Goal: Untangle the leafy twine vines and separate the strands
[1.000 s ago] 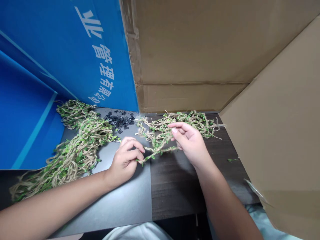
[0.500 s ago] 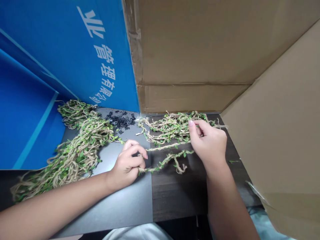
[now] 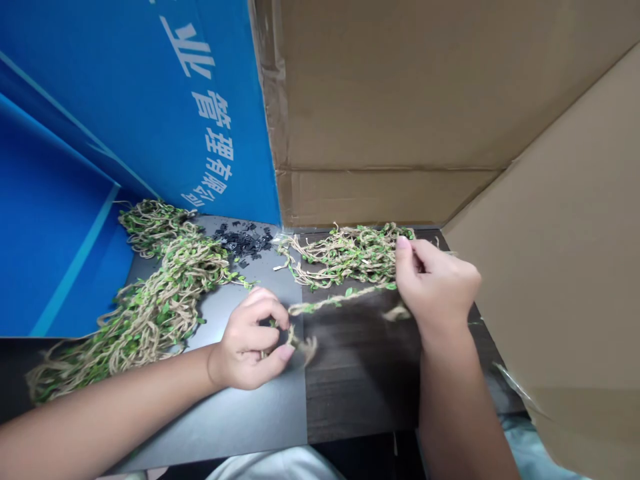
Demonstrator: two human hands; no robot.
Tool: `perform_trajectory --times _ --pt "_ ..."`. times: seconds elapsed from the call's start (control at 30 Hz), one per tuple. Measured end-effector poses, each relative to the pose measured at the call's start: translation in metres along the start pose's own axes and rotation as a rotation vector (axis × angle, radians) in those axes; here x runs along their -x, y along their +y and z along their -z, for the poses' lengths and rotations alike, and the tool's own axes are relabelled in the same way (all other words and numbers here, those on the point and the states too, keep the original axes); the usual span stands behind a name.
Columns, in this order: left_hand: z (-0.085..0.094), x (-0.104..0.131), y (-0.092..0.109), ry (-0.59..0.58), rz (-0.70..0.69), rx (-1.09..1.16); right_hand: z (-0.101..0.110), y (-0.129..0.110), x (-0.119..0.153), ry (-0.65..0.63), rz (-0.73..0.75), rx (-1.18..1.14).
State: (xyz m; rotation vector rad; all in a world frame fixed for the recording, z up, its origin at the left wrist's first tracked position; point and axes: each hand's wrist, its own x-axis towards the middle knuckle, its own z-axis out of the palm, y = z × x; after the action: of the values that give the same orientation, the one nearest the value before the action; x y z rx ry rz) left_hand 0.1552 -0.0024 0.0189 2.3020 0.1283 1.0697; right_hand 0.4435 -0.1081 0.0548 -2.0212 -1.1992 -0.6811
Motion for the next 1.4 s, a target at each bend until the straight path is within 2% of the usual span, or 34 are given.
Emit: perform_trajectory --times 0.07,0.13,0.23,0.33,0.4,0.47,0.6,0.77,0.87,1.07,1.27,1.4 --pt "-0.004 0.001 0.001 0.064 0.045 -0.023 0.002 0.004 -0.002 0.044 -0.067 -0.028" --pt "-0.008 0.003 -0.002 0.118 0.117 -0.027 0.003 0.01 -0.005 0.012 -0.184 -0.15" --pt "-0.012 0.005 -0.01 0.202 0.216 0.005 0.004 0.019 -0.009 -0.255 -0.29 -0.404" --pt "-0.012 0.004 -0.019 0.294 0.299 0.027 0.008 0.024 -0.011 -0.642 -0.255 -0.669" --pt "-0.009 0.003 -0.02 0.309 0.337 -0.027 0.01 0.022 -0.009 -0.859 -0.233 -0.871" --pt "-0.006 0.001 -0.018 0.272 0.35 -0.101 0.012 0.016 -0.006 -0.976 -0.226 -1.011" --pt "-0.002 0.0 -0.007 0.186 0.28 -0.179 0.009 -0.01 0.004 -1.093 -0.209 -1.155" --pt "-0.005 0.003 0.005 0.124 0.032 -0.112 -0.004 -0.044 0.02 -1.133 -0.215 -1.275" --pt "-0.007 0.003 0.006 0.115 -0.011 -0.087 -0.011 -0.057 0.029 -1.116 -0.176 -1.245" --pt "-0.01 0.002 0.0 0.108 0.111 -0.132 -0.017 -0.064 0.038 -0.975 0.029 -1.204" --pt "-0.01 0.0 -0.002 0.096 0.222 -0.132 -0.02 -0.068 0.037 -0.785 0.217 -1.036" --pt "-0.01 -0.001 -0.004 0.104 0.28 -0.156 -0.024 -0.069 0.038 -0.756 0.223 -0.996"
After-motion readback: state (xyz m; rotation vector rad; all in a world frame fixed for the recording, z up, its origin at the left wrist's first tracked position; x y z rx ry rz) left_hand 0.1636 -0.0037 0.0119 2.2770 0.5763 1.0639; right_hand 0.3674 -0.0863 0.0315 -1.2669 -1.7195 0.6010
